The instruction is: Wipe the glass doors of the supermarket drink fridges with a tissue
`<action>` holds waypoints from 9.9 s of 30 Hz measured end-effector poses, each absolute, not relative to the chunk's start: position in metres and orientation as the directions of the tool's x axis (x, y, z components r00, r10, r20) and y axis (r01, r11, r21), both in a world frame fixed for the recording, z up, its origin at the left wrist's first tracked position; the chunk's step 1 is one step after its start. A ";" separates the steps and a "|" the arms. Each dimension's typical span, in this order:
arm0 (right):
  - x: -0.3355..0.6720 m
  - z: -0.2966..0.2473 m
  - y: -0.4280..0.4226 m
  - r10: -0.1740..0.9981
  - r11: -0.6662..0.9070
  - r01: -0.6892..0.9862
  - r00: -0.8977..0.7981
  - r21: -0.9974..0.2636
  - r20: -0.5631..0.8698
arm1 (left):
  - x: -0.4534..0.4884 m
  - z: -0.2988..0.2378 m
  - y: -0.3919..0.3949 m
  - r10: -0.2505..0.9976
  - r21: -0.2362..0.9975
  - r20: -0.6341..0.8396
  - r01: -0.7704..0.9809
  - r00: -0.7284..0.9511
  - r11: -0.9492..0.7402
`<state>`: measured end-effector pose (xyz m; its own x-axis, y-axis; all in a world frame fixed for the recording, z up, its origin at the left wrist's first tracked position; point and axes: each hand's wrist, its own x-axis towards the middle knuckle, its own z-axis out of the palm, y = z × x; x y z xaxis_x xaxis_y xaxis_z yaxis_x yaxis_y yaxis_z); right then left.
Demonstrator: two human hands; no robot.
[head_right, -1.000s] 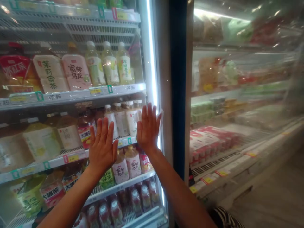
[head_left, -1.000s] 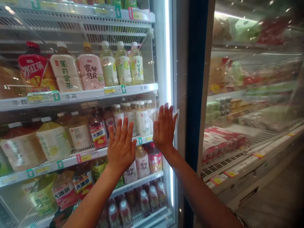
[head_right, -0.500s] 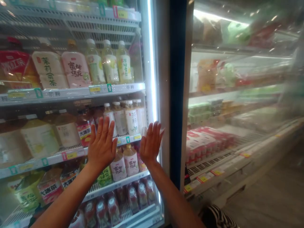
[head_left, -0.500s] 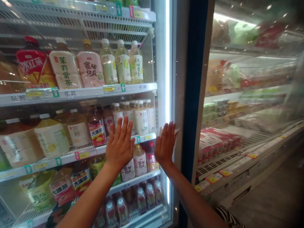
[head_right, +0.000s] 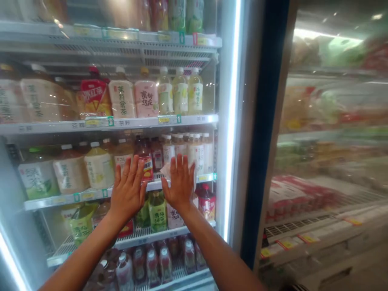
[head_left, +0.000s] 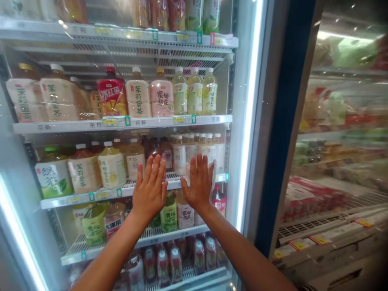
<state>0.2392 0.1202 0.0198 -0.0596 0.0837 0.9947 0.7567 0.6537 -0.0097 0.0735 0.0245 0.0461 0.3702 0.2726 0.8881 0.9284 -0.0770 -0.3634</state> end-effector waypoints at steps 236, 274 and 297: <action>0.329 0.024 0.163 0.086 0.570 0.819 -0.137 0.064 0.987 | 0.083 0.063 0.045 0.306 -0.478 0.807 0.863 0.505 -0.165; 0.147 -0.028 0.066 0.174 0.710 0.704 -0.195 0.015 0.965 | -0.032 -0.013 -0.038 0.437 -0.328 0.855 0.944 0.279 0.039; 0.083 -0.011 0.037 0.147 0.771 0.633 -0.275 0.064 0.950 | -0.097 -0.045 -0.076 0.411 -0.231 0.891 0.972 0.194 0.042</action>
